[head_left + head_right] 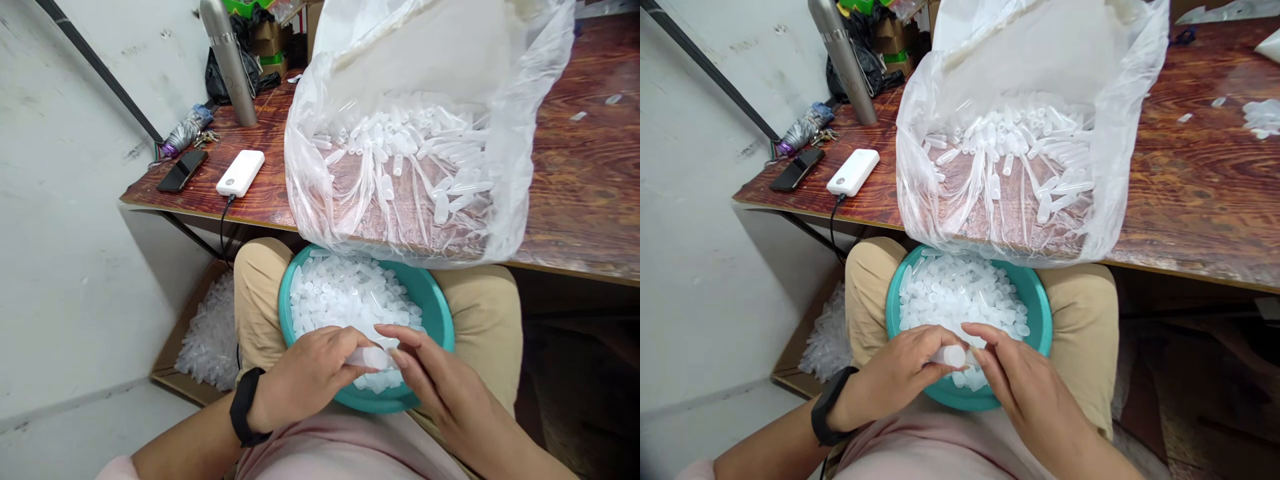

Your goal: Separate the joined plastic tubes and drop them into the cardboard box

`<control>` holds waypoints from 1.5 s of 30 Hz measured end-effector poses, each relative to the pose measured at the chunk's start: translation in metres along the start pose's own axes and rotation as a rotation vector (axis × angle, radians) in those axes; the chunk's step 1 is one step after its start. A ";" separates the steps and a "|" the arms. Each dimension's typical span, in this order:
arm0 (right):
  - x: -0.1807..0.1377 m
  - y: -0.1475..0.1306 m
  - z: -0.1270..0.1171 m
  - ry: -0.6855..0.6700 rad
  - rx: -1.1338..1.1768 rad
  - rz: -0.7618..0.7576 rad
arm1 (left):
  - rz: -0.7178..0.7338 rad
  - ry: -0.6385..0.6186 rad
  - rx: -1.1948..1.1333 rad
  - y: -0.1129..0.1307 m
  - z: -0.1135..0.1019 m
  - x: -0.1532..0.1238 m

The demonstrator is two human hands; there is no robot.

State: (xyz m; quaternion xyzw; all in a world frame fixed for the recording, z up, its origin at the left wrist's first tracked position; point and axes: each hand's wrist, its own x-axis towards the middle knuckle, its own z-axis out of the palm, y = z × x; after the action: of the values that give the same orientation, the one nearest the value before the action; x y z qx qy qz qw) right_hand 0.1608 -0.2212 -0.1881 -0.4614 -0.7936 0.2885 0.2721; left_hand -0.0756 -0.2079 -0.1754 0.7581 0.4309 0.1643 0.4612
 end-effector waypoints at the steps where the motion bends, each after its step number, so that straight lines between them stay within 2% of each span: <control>1: -0.001 0.000 -0.001 -0.031 0.030 0.055 | 0.018 0.000 -0.016 -0.001 0.000 0.000; 3: -0.003 0.000 -0.002 -0.073 0.057 0.084 | 0.022 0.013 -0.046 -0.002 0.000 0.000; 6: -0.007 0.003 0.000 -0.074 0.048 0.011 | 0.024 0.013 -0.033 -0.002 0.001 0.000; 10: -0.011 0.008 0.002 -0.104 0.034 0.077 | 0.039 -0.011 -0.023 0.001 0.001 0.000; 16: -0.010 0.009 0.000 -0.105 0.012 0.023 | -0.003 -0.018 -0.076 0.001 0.002 0.000; 19: -0.008 0.009 0.001 -0.094 0.005 -0.051 | -0.053 -0.012 -0.071 0.000 0.003 0.001; 23: -0.007 0.010 0.002 -0.126 0.021 0.060 | -0.050 -0.038 -0.076 0.000 0.002 0.002; 27: -0.007 0.007 0.006 -0.113 0.029 -0.041 | -0.080 -0.037 -0.080 -0.005 0.003 0.002; 28: -0.007 0.005 0.008 -0.112 0.058 0.004 | -0.052 -0.042 -0.061 -0.006 0.005 0.002; 32: -0.003 -0.001 0.016 -0.155 0.308 0.363 | 0.073 -0.065 0.075 -0.012 0.011 0.004; 34: 0.003 0.005 0.013 -0.213 0.391 0.378 | 0.066 -0.066 0.089 -0.012 0.008 0.005; 36: 0.014 0.021 0.005 -0.238 0.253 0.280 | 0.034 -0.026 0.074 -0.013 0.001 0.010; 39: 0.039 0.053 -0.007 -0.178 -0.334 0.066 | -0.032 0.077 0.126 -0.016 -0.013 0.026; 41: 0.055 0.072 -0.008 -0.179 -0.488 0.034 | -0.100 0.100 0.224 -0.019 -0.019 0.041; 45: 0.078 0.088 0.007 -0.235 -0.572 0.033 | -0.199 0.089 0.391 -0.023 -0.015 0.071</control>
State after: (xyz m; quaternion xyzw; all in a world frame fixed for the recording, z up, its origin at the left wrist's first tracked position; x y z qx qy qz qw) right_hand 0.1737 -0.1170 -0.2424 -0.4956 -0.8611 0.1091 0.0327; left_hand -0.0565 -0.1377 -0.1974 0.7786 0.5473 0.0648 0.3000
